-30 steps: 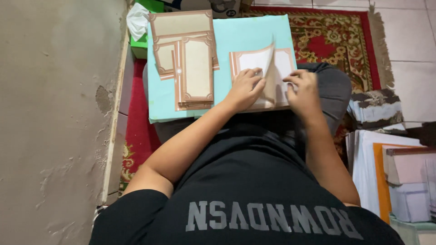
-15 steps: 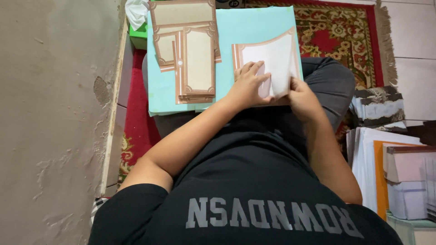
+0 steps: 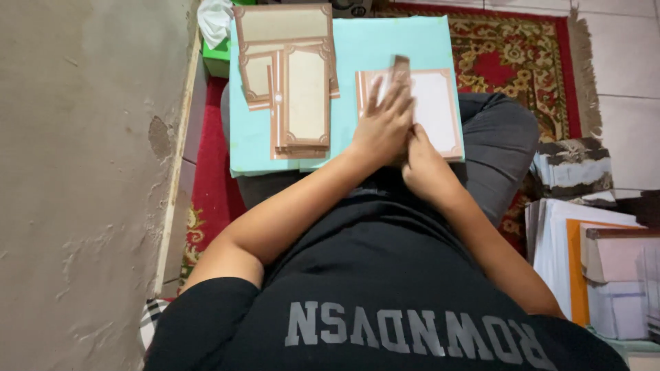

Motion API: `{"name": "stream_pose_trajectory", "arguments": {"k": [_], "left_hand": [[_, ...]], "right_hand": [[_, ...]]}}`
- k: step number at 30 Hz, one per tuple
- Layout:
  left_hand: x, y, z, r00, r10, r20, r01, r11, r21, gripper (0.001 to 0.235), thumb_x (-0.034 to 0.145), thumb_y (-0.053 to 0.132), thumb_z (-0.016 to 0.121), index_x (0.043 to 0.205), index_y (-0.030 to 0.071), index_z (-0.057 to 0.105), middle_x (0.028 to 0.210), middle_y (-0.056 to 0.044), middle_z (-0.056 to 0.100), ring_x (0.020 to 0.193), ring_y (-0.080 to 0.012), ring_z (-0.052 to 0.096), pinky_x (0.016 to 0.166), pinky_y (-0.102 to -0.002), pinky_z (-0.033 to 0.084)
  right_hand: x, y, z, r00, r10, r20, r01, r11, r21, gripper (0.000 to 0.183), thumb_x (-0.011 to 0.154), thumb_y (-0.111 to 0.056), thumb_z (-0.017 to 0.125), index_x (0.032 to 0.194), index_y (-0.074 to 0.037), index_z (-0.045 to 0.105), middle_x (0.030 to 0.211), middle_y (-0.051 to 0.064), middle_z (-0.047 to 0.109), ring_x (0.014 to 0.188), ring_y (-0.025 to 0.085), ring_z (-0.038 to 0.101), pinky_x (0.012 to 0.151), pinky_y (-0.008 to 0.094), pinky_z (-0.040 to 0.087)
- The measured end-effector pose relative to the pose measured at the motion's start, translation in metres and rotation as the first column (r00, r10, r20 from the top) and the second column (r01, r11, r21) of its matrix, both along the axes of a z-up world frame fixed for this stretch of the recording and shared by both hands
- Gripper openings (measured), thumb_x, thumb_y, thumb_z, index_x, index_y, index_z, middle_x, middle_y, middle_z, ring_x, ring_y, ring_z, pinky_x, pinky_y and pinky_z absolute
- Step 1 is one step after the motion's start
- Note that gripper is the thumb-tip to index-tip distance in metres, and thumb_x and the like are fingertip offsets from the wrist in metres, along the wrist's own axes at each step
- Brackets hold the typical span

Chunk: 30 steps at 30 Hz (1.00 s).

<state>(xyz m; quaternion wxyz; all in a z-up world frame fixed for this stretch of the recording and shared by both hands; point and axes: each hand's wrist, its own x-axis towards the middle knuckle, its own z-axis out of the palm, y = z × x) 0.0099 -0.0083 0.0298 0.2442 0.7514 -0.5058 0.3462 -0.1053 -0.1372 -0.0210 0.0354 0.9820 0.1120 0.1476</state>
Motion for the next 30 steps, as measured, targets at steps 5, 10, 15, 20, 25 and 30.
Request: {"name": "stream_pose_trajectory", "arguments": {"k": [5, 10, 15, 20, 25, 30], "left_hand": [[0.016, -0.016, -0.031, 0.928, 0.145, -0.343, 0.02, 0.901, 0.434, 0.061, 0.093, 0.038, 0.065, 0.148, 0.014, 0.055, 0.153, -0.018, 0.052, 0.146, -0.0388, 0.043, 0.122, -0.069, -0.001], [0.026, -0.023, -0.064, 0.931, 0.071, -0.359, 0.038, 0.957, 0.288, 0.056, 0.099, 0.028, 0.049, 0.147, 0.001, 0.051, 0.154, -0.021, 0.05, 0.144, -0.0391, 0.047, 0.122, -0.061, 0.023], [0.029, -0.022, -0.065, 0.924, 0.097, -0.369, -0.017, 0.976, 0.216, 0.065, 0.101, 0.023, 0.055, 0.154, -0.01, 0.036, 0.164, -0.03, 0.028, 0.152, -0.0444, 0.032, 0.126, -0.054, 0.022], [0.033, -0.025, -0.074, 0.937, 0.12, -0.328, -0.06, 0.98, 0.188, 0.064, 0.099, 0.02, 0.054, 0.153, -0.011, 0.037, 0.163, -0.031, 0.028, 0.154, -0.0439, 0.028, 0.127, -0.052, 0.016], [0.028, -0.025, -0.073, 0.926, 0.093, -0.365, -0.022, 0.981, 0.194, 0.064, 0.096, 0.017, 0.049, 0.153, -0.01, 0.036, 0.162, -0.03, 0.031, 0.153, -0.0434, 0.031, 0.126, -0.053, 0.024], [0.03, -0.024, -0.068, 0.884, 0.102, -0.456, 0.046, 0.952, 0.302, 0.061, 0.106, 0.018, 0.03, 0.161, -0.003, 0.018, 0.171, -0.022, 0.013, 0.16, -0.0345, 0.014, 0.131, -0.05, 0.017]], "right_hand": [[-0.016, 0.02, 0.04, 0.986, -0.113, -0.123, 0.131, 0.98, 0.15, 0.052, 0.083, 0.006, 0.048, 0.134, 0.016, 0.054, 0.139, 0.036, 0.052, 0.13, 0.05, 0.054, 0.114, 0.053, 0.043], [0.019, -0.013, 0.005, 0.907, -0.284, -0.312, 0.355, 0.914, 0.199, 0.067, 0.101, -0.015, 0.038, 0.164, -0.001, 0.023, 0.168, 0.023, 0.024, 0.154, 0.043, 0.026, 0.121, 0.059, 0.024], [0.08, -0.047, 0.002, 0.972, -0.201, -0.121, 0.216, 0.967, 0.132, 0.065, 0.102, -0.018, 0.046, 0.162, 0.003, 0.03, 0.168, 0.024, 0.027, 0.154, 0.04, 0.027, 0.12, 0.056, 0.026], [0.031, -0.022, -0.009, 0.99, -0.131, -0.059, 0.138, 0.98, 0.144, 0.063, 0.102, -0.016, 0.045, 0.16, 0.004, 0.033, 0.164, 0.027, 0.035, 0.149, 0.044, 0.035, 0.116, 0.058, 0.033], [0.029, -0.022, 0.009, 0.981, -0.086, -0.177, 0.113, 0.982, 0.15, 0.061, 0.105, -0.027, 0.043, 0.16, 0.0, 0.034, 0.168, 0.021, 0.031, 0.153, 0.039, 0.03, 0.12, 0.054, 0.03], [0.098, 0.064, 0.225, 0.496, -0.396, -0.773, 0.84, 0.445, 0.311, 0.066, 0.106, -0.046, 0.004, 0.165, -0.017, 0.01, 0.173, 0.0, 0.004, 0.158, 0.024, 0.001, 0.129, 0.046, 0.002]]}}
